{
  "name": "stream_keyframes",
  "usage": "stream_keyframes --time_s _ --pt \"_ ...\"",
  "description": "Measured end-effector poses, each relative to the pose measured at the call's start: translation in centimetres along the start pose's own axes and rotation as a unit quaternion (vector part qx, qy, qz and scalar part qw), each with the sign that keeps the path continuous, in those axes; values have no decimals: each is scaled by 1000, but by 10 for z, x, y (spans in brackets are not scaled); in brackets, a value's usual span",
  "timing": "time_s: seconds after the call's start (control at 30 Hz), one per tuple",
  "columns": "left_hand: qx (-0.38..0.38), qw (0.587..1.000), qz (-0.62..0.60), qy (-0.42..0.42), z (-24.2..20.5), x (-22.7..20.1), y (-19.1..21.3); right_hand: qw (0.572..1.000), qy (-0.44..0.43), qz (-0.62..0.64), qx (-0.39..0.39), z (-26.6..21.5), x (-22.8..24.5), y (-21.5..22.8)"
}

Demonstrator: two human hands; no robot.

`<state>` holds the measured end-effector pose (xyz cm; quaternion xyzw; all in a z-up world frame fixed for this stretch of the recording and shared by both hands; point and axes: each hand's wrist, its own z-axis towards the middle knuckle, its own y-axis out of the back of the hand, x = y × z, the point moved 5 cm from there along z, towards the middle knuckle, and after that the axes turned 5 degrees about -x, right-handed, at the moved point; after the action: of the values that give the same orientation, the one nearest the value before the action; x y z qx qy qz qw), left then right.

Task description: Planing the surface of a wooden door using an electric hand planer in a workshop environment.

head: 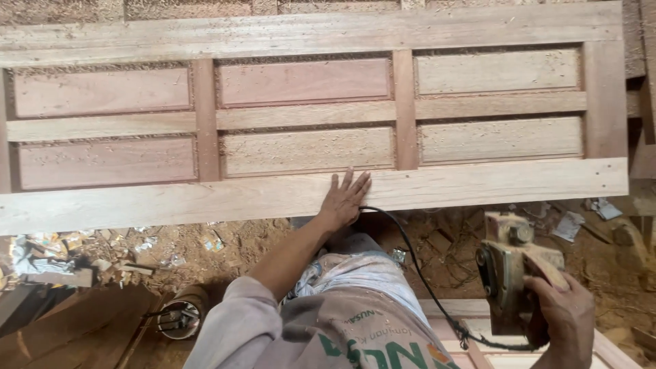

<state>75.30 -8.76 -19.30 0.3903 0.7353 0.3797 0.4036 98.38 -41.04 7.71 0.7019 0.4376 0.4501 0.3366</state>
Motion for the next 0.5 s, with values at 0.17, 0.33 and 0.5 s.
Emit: stream_keyframes --time_s 0.17,0.33,0.5 --pt "-49 999 8 -12 65 -55 -6 999 -38 -17 -9 16 -67 29" --pt "23 997 31 70 94 -86 19 994 -95 9 -62 10 -104 52" --pt "-33 995 -6 93 101 -90 12 992 -63 84 -68 28 -159 51"
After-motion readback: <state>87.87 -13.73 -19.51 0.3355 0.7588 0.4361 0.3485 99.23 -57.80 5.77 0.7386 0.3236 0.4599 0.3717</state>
